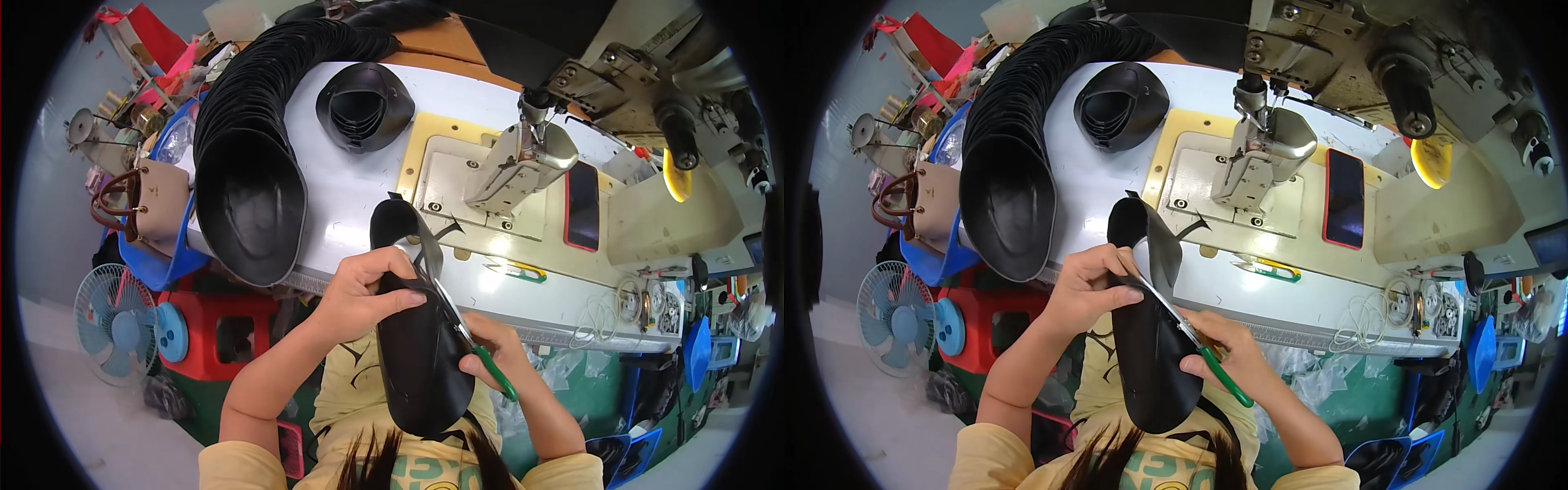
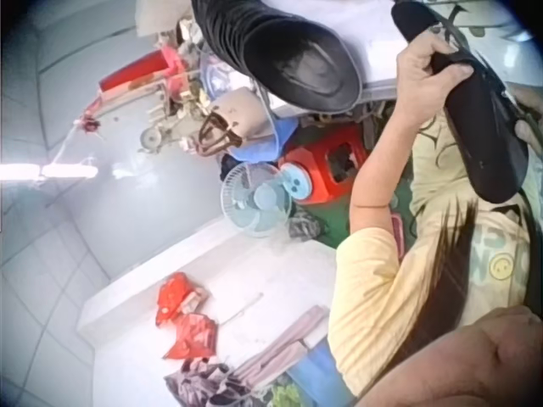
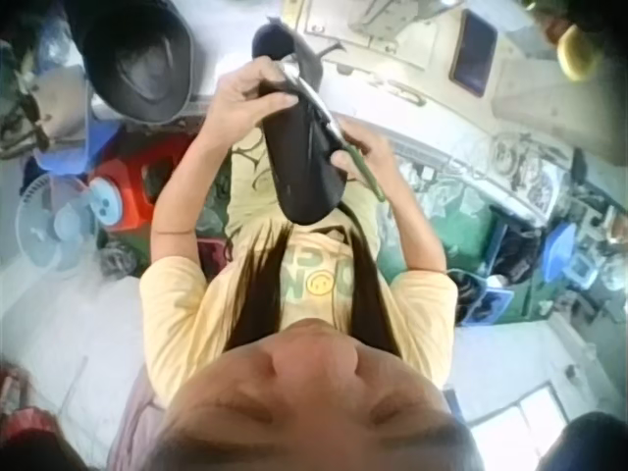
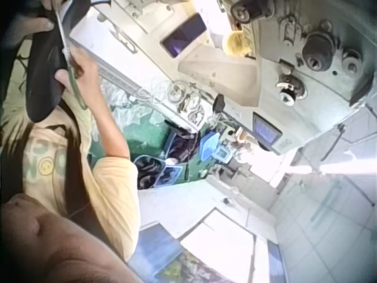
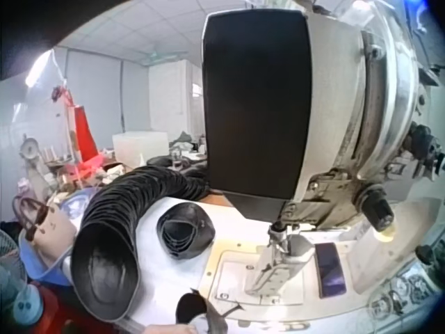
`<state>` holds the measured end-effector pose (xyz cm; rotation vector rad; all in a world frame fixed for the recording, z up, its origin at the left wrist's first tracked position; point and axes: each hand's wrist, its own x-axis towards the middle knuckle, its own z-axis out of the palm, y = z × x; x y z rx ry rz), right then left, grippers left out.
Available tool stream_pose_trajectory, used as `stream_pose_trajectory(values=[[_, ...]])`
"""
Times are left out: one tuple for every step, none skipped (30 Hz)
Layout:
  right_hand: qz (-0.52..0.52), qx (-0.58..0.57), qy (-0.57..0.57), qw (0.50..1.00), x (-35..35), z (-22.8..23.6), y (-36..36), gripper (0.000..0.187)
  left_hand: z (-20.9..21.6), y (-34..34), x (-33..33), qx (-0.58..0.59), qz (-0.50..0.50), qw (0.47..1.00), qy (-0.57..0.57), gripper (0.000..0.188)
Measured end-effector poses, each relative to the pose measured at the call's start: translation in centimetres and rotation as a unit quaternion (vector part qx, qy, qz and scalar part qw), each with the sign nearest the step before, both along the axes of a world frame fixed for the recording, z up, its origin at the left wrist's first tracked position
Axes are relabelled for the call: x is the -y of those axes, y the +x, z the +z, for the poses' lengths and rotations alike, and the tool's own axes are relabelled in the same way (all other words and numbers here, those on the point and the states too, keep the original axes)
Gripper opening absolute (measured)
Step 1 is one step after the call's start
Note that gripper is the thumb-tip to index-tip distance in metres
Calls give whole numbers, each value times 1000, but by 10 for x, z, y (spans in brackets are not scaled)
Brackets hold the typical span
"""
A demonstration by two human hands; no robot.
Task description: The person uses green-handled scissors to trim excess material from the edges of black leather shoe parts. They repeatedly pick up parts from a stack, trim along the seams, and place the finished pieces back on the table next to a sewing machine.
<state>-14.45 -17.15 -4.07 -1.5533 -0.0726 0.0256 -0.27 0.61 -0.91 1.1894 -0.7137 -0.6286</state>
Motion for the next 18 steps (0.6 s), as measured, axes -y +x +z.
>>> stream_pose_trajectory(values=[[6,-11,14,1000,1,0,0,60,0,-1,1,-8,6,1000,-6,11],[13,-22,29,999,1,1,-1,60,0,-1,1,-12,3,1000,-6,12],[19,-32,44,998,2,2,-1,59,1,-1,1,-16,0,1000,-5,12],[24,-38,54,998,2,3,-1,59,1,0,0,-19,-4,1000,-5,13],[28,-44,63,997,2,4,-1,60,2,0,1,-27,-7,1000,2,13],[31,-50,71,996,2,5,-2,60,3,0,1,-36,-9,999,10,14],[31,-53,72,996,2,5,-2,60,3,0,1,-44,-12,999,17,15],[31,-55,71,995,2,5,-3,61,4,1,1,-45,-15,999,19,16],[31,-57,71,995,1,5,-3,61,3,1,2,-47,-17,999,20,16],[29,-56,69,996,1,6,-4,61,3,1,3,-49,-19,998,21,17],[28,-56,69,996,1,6,-5,61,4,1,3,-53,-21,998,20,17],[27,-55,68,996,0,7,-6,62,4,1,3,-57,-22,998,20,17],[19,-53,71,996,-1,8,-7,62,4,1,3,-61,-24,998,19,18],[11,-50,74,996,-3,9,-7,62,5,1,3,-67,-28,997,19,18],[2,-46,77,996,-4,11,-8,62,6,2,2,-74,-34,997,19,17],[-14,-50,55,997,-5,13,-9,65,7,2,2,-80,-39,996,18,17],[-29,-54,33,998,-6,15,-9,68,8,2,0,-81,-42,995,26,17],[-45,-57,10,997,-7,17,-9,73,10,3,-1,-81,-46,995,34,17]])
